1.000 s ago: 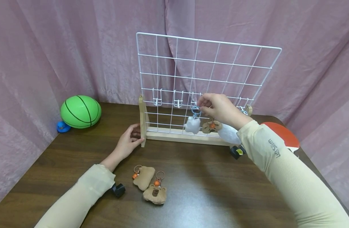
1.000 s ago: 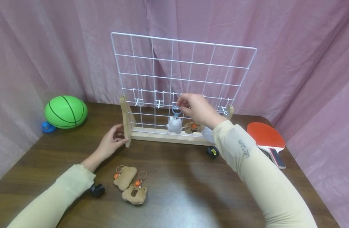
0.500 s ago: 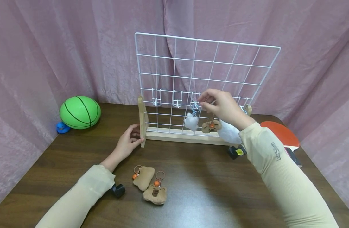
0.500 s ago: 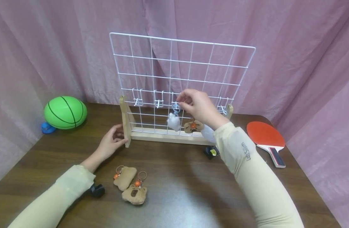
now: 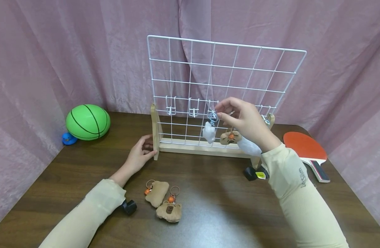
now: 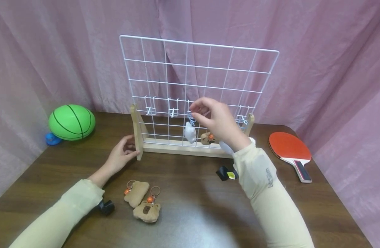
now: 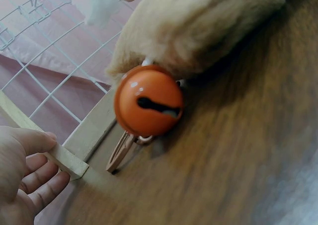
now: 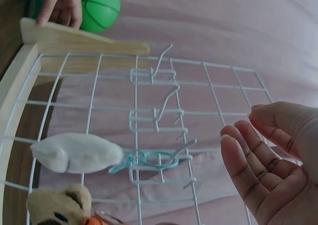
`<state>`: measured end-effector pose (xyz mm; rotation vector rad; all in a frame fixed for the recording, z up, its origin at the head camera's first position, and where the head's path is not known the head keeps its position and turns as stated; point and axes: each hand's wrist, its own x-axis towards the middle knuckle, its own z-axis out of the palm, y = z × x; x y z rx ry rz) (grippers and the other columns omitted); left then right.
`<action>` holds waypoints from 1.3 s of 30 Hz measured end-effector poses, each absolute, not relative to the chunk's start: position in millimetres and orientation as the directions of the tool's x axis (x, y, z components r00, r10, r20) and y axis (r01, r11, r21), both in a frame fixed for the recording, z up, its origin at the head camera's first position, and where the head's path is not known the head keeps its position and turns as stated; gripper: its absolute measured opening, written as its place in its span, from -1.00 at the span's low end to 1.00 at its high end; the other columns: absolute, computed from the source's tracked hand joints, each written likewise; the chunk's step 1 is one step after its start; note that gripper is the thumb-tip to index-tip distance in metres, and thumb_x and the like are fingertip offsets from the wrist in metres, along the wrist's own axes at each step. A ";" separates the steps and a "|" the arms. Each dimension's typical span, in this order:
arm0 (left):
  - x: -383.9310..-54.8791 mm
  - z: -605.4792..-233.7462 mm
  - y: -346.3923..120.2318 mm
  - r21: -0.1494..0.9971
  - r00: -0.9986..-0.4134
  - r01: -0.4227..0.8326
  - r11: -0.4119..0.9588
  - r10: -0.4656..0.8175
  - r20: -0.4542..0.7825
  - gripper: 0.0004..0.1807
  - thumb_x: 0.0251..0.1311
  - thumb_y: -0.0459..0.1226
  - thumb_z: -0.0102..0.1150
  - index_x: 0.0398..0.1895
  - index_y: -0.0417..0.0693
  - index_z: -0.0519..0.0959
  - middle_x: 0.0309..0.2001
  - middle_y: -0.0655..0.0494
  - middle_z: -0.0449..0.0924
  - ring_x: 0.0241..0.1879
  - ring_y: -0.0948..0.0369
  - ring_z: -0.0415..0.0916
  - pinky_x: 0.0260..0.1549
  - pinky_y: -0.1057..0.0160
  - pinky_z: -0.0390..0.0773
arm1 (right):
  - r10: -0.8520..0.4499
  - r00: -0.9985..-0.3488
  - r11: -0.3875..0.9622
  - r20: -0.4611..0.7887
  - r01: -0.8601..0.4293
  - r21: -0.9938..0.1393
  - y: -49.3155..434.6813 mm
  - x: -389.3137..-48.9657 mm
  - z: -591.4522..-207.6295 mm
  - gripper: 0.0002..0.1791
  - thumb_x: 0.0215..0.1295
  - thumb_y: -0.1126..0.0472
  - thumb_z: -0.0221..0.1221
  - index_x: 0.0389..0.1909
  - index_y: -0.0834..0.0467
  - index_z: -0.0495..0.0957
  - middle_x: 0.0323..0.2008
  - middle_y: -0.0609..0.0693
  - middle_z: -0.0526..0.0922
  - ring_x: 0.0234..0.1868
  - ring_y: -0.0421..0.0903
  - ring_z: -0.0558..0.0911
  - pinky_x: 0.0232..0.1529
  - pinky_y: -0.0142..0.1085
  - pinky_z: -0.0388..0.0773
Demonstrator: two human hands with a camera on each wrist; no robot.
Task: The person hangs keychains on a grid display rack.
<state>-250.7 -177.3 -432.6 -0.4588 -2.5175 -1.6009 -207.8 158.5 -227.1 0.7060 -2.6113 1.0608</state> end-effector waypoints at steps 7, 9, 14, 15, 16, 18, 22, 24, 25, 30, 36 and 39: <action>-252.7 -433.7 -176.6 0.863 -0.952 0.300 0.407 0.180 0.247 -0.32 0.19 -0.48 0.20 0.36 -0.35 0.17 0.06 -0.38 0.45 0.03 -0.15 0.47 -0.23 0.48 0.53 | -0.365 -0.838 0.562 0.406 -0.546 -0.621 153.7 -195.2 -237.4 -0.80 0.29 0.25 0.22 -0.08 0.19 0.59 -0.21 0.05 0.70 -0.28 -0.25 0.60 -0.26 -0.51 0.52; -252.2 -433.3 -176.2 0.861 -0.952 0.303 0.409 0.180 0.249 -0.32 0.19 -0.47 0.20 0.36 -0.33 0.17 0.06 -0.37 0.45 0.02 -0.14 0.48 -0.23 0.49 0.53 | -0.370 -0.834 0.543 0.409 -0.552 -0.632 151.4 -191.9 -241.7 -0.80 0.28 0.27 0.23 -0.09 0.20 0.59 -0.22 0.06 0.71 -0.31 -0.23 0.62 -0.28 -0.51 0.53; -249.7 -433.0 -176.1 0.863 -0.948 0.313 0.397 0.189 0.257 -0.33 0.20 -0.42 0.23 0.35 -0.30 0.20 0.05 -0.33 0.47 0.02 -0.11 0.49 -0.22 0.51 0.52 | -0.404 -0.807 0.496 0.431 -0.589 -0.638 144.2 -184.4 -252.9 -0.80 0.24 0.34 0.24 -0.11 0.23 0.59 -0.21 0.07 0.69 -0.28 -0.21 0.62 -0.28 -0.48 0.56; -249.3 -433.2 -176.2 0.864 -0.947 0.314 0.392 0.190 0.259 -0.33 0.19 -0.42 0.23 0.34 -0.30 0.20 0.05 -0.33 0.47 0.02 -0.11 0.49 -0.22 0.50 0.53 | -0.412 -0.800 0.488 0.436 -0.598 -0.636 142.8 -183.0 -255.1 -0.80 0.24 0.35 0.24 -0.11 0.23 0.59 -0.21 0.07 0.69 -0.27 -0.22 0.62 -0.27 -0.47 0.57; -249.1 -433.4 -176.2 0.867 -0.948 0.313 0.387 0.188 0.259 -0.34 0.19 -0.42 0.24 0.34 -0.29 0.21 0.05 -0.32 0.47 0.02 -0.11 0.49 -0.21 0.50 0.53 | -0.420 -0.793 0.480 0.440 -0.606 -0.634 141.5 -181.7 -257.2 -0.80 0.23 0.35 0.24 -0.11 0.23 0.59 -0.21 0.06 0.69 -0.26 -0.22 0.61 -0.27 -0.46 0.57; -249.2 -433.5 -176.3 0.868 -0.948 0.313 0.386 0.186 0.259 -0.34 0.18 -0.42 0.24 0.33 -0.29 0.22 0.04 -0.32 0.47 0.02 -0.11 0.50 -0.21 0.49 0.54 | -0.432 -0.785 0.471 0.443 -0.616 -0.631 139.1 -179.5 -261.3 -0.80 0.24 0.33 0.25 -0.12 0.22 0.60 -0.21 0.04 0.69 -0.26 -0.23 0.61 -0.28 -0.44 0.57; -250.4 -433.5 -177.1 0.859 -0.946 0.321 0.399 0.186 0.267 -0.34 0.18 -0.43 0.24 0.34 -0.27 0.22 0.04 -0.30 0.48 0.01 -0.10 0.50 -0.21 0.47 0.55 | -0.447 -0.774 0.451 0.447 -0.627 -0.635 135.7 -176.6 -270.2 -0.82 0.24 0.34 0.24 -0.13 0.22 0.60 -0.21 0.05 0.70 -0.25 -0.22 0.62 -0.28 -0.42 0.57; -251.4 -434.0 -177.6 0.854 -0.943 0.329 0.403 0.189 0.275 -0.34 0.18 -0.43 0.24 0.34 -0.27 0.22 0.04 -0.29 0.48 0.00 -0.09 0.50 -0.21 0.46 0.56 | -0.453 -0.768 0.448 0.452 -0.634 -0.630 134.5 -175.6 -274.7 -0.82 0.24 0.34 0.24 -0.14 0.22 0.60 -0.21 0.06 0.70 -0.24 -0.20 0.63 -0.27 -0.41 0.59; -251.7 -434.1 -177.8 0.853 -0.942 0.333 0.402 0.190 0.278 -0.34 0.18 -0.43 0.24 0.34 -0.27 0.22 0.04 -0.29 0.49 0.00 -0.09 0.50 -0.21 0.45 0.56 | -0.457 -0.767 0.447 0.450 -0.636 -0.629 133.8 -174.9 -276.5 -0.83 0.24 0.34 0.24 -0.14 0.22 0.60 -0.22 0.05 0.70 -0.23 -0.19 0.64 -0.27 -0.40 0.59; -252.4 -435.1 -178.5 0.852 -0.939 0.340 0.399 0.188 0.287 -0.34 0.18 -0.44 0.24 0.34 -0.26 0.23 0.02 -0.29 0.50 -0.02 -0.06 0.51 -0.22 0.45 0.56 | -0.485 -0.772 0.453 0.411 -0.624 -0.637 130.4 -172.4 -285.8 -0.82 0.25 0.33 0.23 -0.13 0.20 0.60 -0.19 0.02 0.70 -0.21 -0.15 0.65 -0.25 -0.38 0.60; -252.4 -435.0 -178.5 0.856 -0.941 0.336 0.394 0.184 0.285 -0.35 0.18 -0.43 0.24 0.34 -0.27 0.24 0.01 -0.29 0.50 -0.04 -0.05 0.51 -0.22 0.44 0.56 | -0.520 -0.777 0.444 0.355 -0.600 -0.665 124.8 -171.7 -301.1 -0.81 0.25 0.31 0.23 -0.12 0.18 0.60 -0.18 0.04 0.69 -0.19 -0.14 0.65 -0.23 -0.36 0.61; -252.2 -434.8 -178.1 0.860 -0.941 0.335 0.385 0.184 0.285 -0.35 0.17 -0.44 0.24 0.33 -0.27 0.24 0.01 -0.30 0.50 -0.04 -0.07 0.51 -0.22 0.45 0.56 | -0.535 -0.777 0.435 0.333 -0.591 -0.679 121.2 -171.3 -309.2 -0.81 0.23 0.31 0.24 -0.14 0.20 0.60 -0.19 0.08 0.69 -0.20 -0.15 0.65 -0.22 -0.34 0.62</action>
